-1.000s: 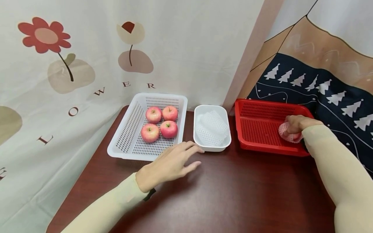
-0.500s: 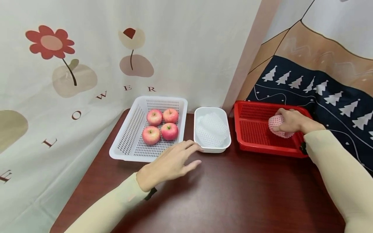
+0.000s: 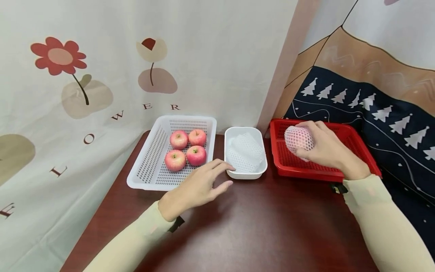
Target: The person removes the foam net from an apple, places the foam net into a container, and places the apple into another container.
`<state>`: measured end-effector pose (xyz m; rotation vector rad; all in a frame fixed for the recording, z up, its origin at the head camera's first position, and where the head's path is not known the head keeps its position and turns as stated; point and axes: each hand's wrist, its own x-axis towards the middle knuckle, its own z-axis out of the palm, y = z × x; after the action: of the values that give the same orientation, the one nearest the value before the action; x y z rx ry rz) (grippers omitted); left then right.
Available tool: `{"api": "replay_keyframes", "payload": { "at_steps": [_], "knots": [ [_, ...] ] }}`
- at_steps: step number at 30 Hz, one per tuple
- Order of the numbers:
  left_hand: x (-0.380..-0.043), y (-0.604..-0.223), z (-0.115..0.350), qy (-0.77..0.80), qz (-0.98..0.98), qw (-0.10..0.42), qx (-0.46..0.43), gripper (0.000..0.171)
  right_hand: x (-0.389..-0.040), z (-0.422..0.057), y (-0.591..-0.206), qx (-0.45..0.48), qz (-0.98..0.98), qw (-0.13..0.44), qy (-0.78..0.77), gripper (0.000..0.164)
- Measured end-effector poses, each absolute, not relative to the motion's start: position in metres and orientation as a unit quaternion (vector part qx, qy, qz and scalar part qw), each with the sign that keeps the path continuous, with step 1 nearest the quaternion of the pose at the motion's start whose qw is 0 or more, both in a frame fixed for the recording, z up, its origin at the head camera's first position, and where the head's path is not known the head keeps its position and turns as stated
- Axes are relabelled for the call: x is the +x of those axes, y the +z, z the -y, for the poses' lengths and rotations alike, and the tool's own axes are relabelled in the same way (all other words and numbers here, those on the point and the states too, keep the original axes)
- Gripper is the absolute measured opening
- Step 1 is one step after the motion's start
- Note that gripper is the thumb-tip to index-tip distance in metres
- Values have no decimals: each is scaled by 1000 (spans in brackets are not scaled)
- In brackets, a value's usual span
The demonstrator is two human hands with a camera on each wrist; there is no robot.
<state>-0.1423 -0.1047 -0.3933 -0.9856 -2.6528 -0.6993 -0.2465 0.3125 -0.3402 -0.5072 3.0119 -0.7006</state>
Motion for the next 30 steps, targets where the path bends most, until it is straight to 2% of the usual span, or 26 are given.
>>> {"api": "replay_keyframes", "payload": {
  "at_steps": [6,10,16,25,30],
  "knots": [
    [-147,-390,109,-296,886,137,-329,36,-212,-276,-346,-244,-928,-70,-271,81],
    [-148,-386,110,-341,869,148,-327,36,-197,-256,-358,-301,-901,-99,-295,83],
    [-148,-384,108,-389,848,155,-324,30,-180,-234,-372,-353,-870,-90,-331,88],
    [-151,-385,103,-386,834,207,-335,21,-169,-212,-384,-430,-818,-61,-376,91],
    [-150,-386,102,-401,823,198,-349,23,-168,-206,-388,-451,-806,-54,-381,91]
  ]
}}
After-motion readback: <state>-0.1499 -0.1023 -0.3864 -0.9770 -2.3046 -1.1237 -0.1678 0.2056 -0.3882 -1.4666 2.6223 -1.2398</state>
